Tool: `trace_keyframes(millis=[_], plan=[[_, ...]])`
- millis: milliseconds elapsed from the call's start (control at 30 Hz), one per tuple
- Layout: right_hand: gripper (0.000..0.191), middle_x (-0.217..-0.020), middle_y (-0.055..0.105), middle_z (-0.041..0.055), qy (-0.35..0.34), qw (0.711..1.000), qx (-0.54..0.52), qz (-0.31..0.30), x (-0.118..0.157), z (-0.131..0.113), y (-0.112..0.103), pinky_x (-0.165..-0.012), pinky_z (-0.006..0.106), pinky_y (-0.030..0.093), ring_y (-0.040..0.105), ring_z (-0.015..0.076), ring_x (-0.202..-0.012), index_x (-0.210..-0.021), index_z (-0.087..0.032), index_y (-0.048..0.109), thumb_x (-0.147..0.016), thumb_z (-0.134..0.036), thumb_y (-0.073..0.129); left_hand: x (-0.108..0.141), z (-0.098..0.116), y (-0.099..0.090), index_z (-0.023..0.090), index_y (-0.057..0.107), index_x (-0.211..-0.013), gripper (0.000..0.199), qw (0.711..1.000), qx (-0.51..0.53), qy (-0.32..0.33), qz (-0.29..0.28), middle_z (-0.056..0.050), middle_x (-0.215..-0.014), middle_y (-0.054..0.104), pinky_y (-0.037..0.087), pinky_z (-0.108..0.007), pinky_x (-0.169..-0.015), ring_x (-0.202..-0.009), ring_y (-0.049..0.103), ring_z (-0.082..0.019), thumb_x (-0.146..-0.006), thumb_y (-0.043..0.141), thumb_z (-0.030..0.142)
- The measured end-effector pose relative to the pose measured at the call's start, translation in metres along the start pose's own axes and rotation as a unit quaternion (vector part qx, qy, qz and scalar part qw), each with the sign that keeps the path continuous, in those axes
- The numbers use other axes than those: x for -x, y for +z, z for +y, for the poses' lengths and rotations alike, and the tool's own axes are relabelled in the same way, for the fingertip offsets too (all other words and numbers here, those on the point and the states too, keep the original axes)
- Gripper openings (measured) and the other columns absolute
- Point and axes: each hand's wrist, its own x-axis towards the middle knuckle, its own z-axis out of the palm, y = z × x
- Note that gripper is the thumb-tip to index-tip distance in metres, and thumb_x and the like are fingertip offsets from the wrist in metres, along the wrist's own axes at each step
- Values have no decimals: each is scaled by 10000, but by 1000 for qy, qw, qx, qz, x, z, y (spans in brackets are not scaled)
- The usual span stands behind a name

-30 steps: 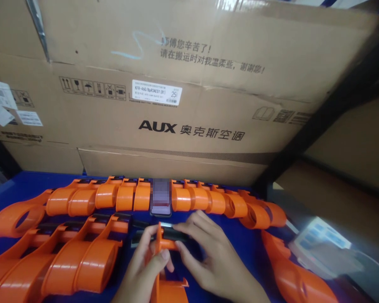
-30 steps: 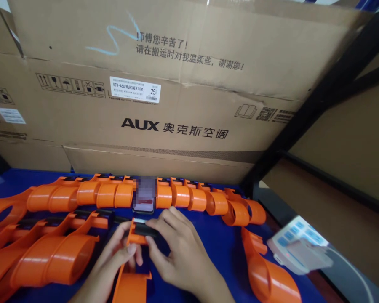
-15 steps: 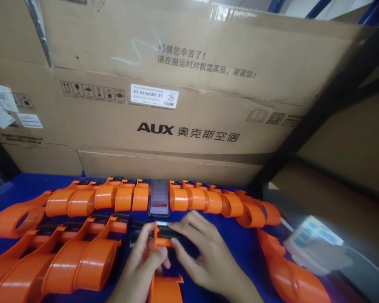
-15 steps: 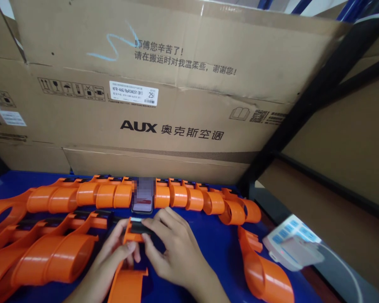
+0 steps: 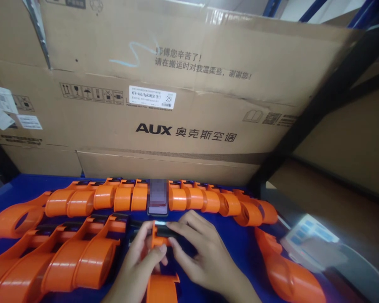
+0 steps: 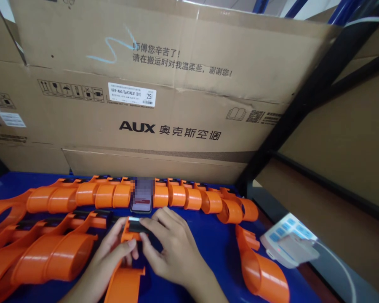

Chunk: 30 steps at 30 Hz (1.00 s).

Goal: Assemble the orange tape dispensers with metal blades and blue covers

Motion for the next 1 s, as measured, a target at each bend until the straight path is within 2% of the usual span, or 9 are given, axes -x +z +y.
trace_keyframes(millis=[267, 400, 533, 600, 667, 733, 800, 900, 1000], plan=[[221, -885, 664, 73, -1, 1000, 0, 12, -1, -2, 1, -650, 347, 524, 599, 211, -770, -1133, -214, 725, -952, -225, 599, 4, 4, 2, 223, 587, -1296, 539, 1000, 19, -1, 0, -13, -731, 712, 476, -269, -615, -690, 656, -202, -844, 771, 453], [214, -900, 679, 71, 1, 1000, -19, 5, -1, -5, 4, -678, 350, 537, 620, 213, -782, -1143, -213, 718, -960, -222, 608, 5, 5, 3, 215, 626, -1242, 481, 1000, 10, 6, 2, -10, -713, 702, 465, -266, -607, -662, 634, -188, -846, 770, 448], [299, -1020, 713, 74, 15, 996, -81, 18, -3, -2, 0, -772, 350, 557, 667, 215, -883, -1281, -234, 650, -989, -217, 589, 1, 4, 3, 209, 634, -1173, 389, 998, 35, 30, 30, 8, -675, 690, 455, -251, -608, -601, 589, -152, -871, 741, 429], [264, -1007, 720, 65, 56, 994, -73, 51, -2, 4, -6, -784, 340, 549, 679, 208, -882, -1249, -234, 650, -1014, -200, 534, -3, 5, 1, 210, 631, -1116, 326, 996, 63, 35, 47, 16, -656, 691, 443, -237, -586, -557, 567, -135, -874, 729, 405], [186, -914, 714, 48, 119, 992, -6, 50, 0, 13, -14, -757, 336, 528, 679, 209, -838, -1081, -229, 681, -1007, -186, 516, -6, 6, 0, 209, 635, -1025, 270, 994, 81, 31, 66, 15, -639, 691, 441, -232, -567, -537, 572, -134, -850, 738, 386], [111, -829, 701, 37, 186, 978, 94, -28, 4, 22, -21, -700, 335, 495, 677, 225, -792, -925, -229, 680, -957, -196, 579, -7, 9, -1, 209, 636, -936, 237, 993, 88, 26, 74, 14, -626, 687, 448, -233, -558, -530, 581, -138, -818, 753, 379], [43, -791, 706, 44, 252, 945, 184, -97, 9, 31, -26, -640, 331, 455, 680, 247, -746, -890, -227, 685, -912, -248, 655, -6, 11, -2, 213, 642, -911, 221, 992, 95, 23, 80, 16, -644, 689, 457, -232, -564, -535, 584, -136, -811, 751, 377], [143, -867, 750, 99, 314, 904, 259, -130, 13, 39, -24, -644, 345, 446, 711, 298, -821, -923, -211, 702, -922, -351, 670, -6, 10, -3, 218, 644, -926, 246, 991, 98, 25, 85, 20, -653, 694, 464, -234, -558, -528, 588, -136, -803, 759, 397], [251, -963, 766, 158, 353, 879, 288, -145, 12, 43, -17, -694, 371, 477, 724, 336, -924, -954, -183, 722, -961, -415, 625, -13, 6, -8, 213, 623, -915, 336, 995, 83, 8, 61, 12, -603, 699, 460, -245, -516, -478, 590, -148, -741, 807, 434]])
